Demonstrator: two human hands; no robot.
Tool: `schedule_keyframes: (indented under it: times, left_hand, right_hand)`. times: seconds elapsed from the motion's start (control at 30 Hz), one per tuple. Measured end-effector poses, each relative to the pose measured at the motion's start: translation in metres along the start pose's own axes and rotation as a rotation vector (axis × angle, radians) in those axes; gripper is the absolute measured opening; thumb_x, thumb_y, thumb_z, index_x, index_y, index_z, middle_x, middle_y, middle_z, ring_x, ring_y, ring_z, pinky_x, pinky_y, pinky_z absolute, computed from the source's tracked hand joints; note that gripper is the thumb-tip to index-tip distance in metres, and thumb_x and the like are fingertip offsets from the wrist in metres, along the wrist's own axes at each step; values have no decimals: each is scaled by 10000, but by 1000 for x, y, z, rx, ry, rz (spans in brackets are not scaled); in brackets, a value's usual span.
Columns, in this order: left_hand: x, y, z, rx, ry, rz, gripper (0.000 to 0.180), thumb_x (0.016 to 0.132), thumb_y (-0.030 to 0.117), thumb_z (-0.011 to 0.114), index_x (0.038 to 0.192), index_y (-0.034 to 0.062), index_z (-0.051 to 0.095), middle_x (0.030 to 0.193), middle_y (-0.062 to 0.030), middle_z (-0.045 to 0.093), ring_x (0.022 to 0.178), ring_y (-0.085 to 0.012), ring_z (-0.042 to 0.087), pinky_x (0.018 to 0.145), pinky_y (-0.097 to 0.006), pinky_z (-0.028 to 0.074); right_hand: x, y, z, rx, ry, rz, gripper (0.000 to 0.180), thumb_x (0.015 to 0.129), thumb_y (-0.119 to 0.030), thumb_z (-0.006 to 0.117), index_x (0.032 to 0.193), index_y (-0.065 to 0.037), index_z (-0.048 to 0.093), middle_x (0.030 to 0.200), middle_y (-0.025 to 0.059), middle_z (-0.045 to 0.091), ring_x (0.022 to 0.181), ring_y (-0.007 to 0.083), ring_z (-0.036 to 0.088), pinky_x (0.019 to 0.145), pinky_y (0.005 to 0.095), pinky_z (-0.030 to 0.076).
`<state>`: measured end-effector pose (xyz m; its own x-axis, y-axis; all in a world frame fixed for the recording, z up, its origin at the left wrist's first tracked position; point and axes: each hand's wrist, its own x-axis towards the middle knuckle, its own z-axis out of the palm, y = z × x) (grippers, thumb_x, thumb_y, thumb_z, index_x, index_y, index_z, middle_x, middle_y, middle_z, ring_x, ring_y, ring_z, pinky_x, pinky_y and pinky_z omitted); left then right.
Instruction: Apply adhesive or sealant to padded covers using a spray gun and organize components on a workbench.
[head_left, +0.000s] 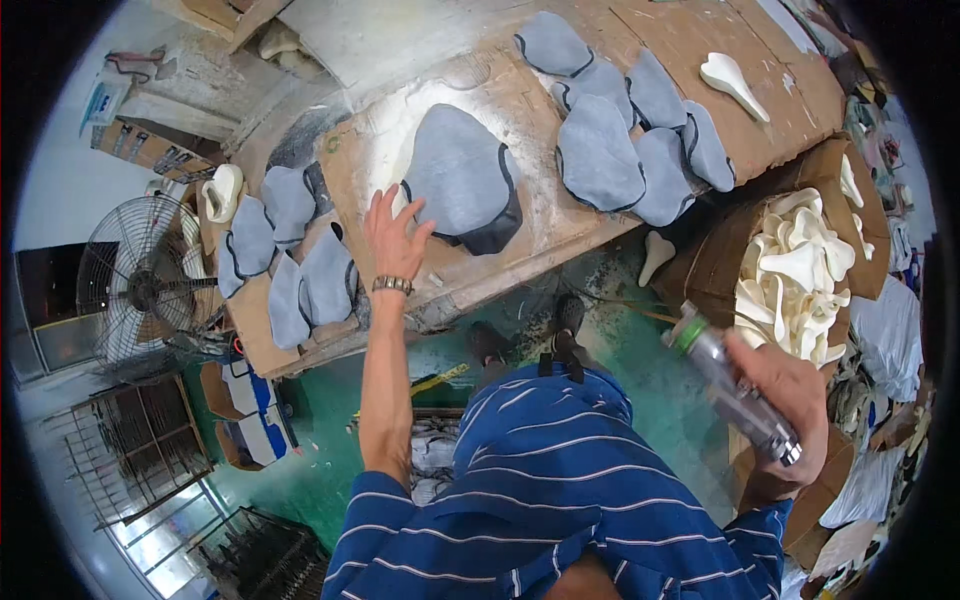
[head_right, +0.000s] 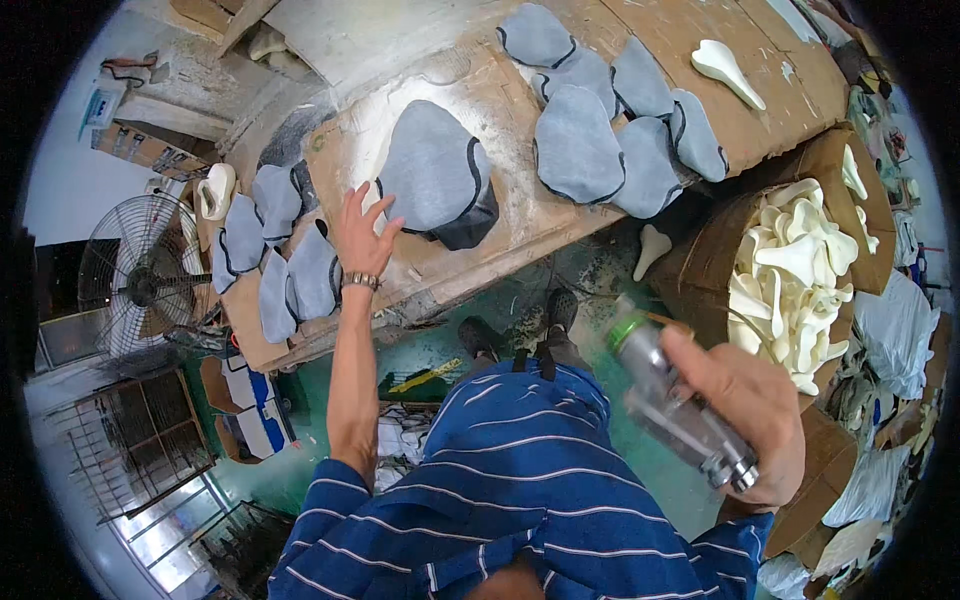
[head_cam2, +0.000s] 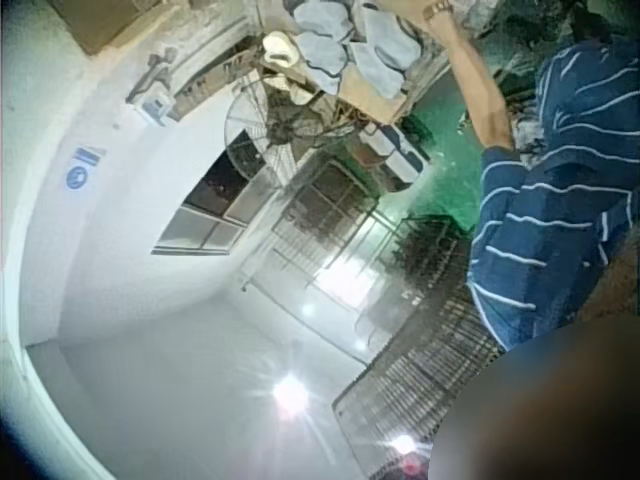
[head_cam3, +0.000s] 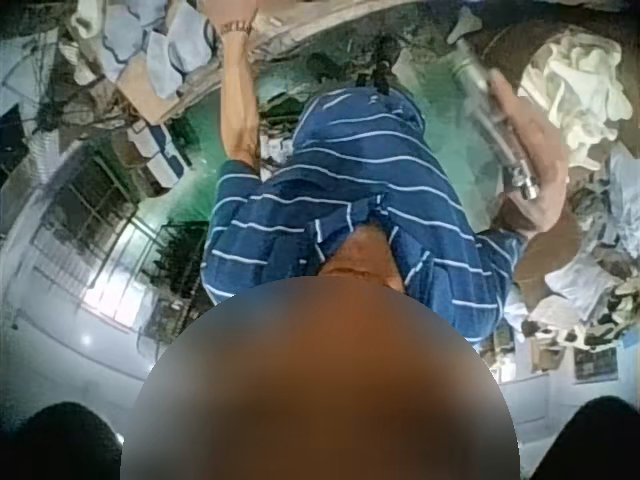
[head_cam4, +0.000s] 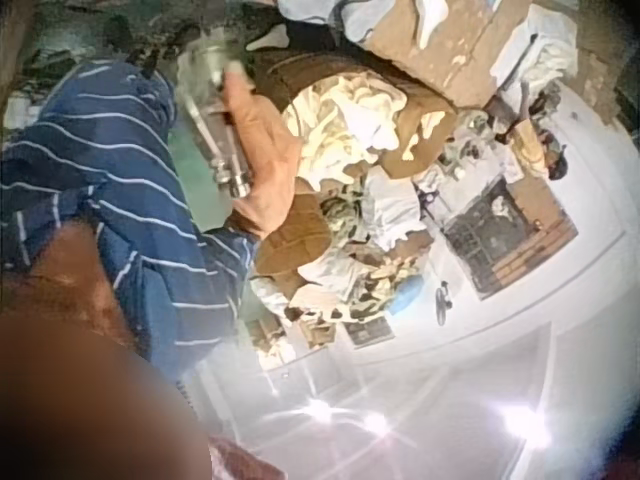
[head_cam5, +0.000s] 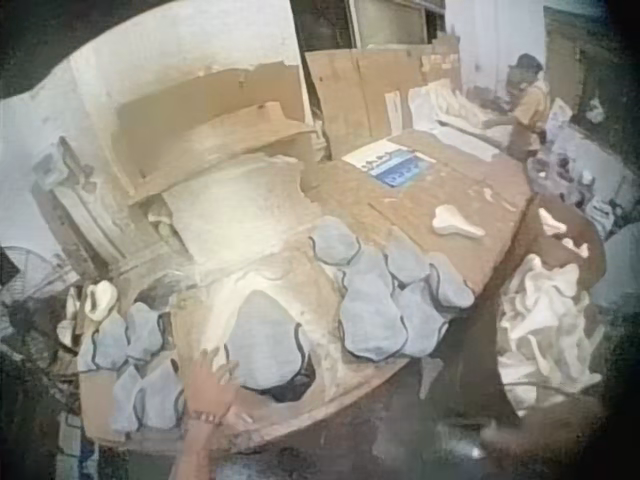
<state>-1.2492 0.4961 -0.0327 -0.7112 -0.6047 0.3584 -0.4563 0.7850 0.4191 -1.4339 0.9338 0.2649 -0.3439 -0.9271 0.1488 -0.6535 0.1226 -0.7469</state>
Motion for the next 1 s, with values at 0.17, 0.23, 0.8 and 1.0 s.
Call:
schedule_keyframes:
  times: [0.17, 0.23, 0.8, 1.0]
  left_hand:
    - [19, -11, 3, 91, -73, 82, 245, 723, 247, 842, 947, 148, 831, 1375, -88, 641, 1407, -372, 478, 1156, -476, 388]
    - [32, -14, 0, 44, -92, 72, 246, 710, 240, 842, 935, 141, 825, 1365, -85, 640, 1416, -368, 463, 1168, -492, 359]
    - [72, 3, -104, -84, 277, 131, 152, 714, 152, 788, 863, 123, 791, 1192, -87, 676, 1329, -349, 531, 1119, -524, 380]
    - [51, -104, -212, 94, 393, 77, 197, 713, 135, 813, 908, 119, 782, 1186, -91, 693, 1253, -336, 588, 1067, -480, 445]
  right_hand:
    - [-8, 8, -14, 5, -48, 82, 672, 768, -138, 780, 1382, 80, 614, 809, 138, 677, 704, 256, 673, 621, 330, 494]
    - [-14, 7, -13, 4, 36, 154, 677, 753, -94, 802, 1381, 79, 616, 812, 141, 685, 699, 253, 675, 624, 335, 504]
    - [13, -29, 30, 59, -92, 190, 672, 776, -282, 751, 1324, 92, 641, 876, 141, 695, 748, 234, 647, 721, 334, 488]
    - [54, -57, 76, 4, -193, 179, 631, 806, -133, 733, 1384, 76, 591, 927, 205, 691, 763, 292, 656, 734, 370, 508]
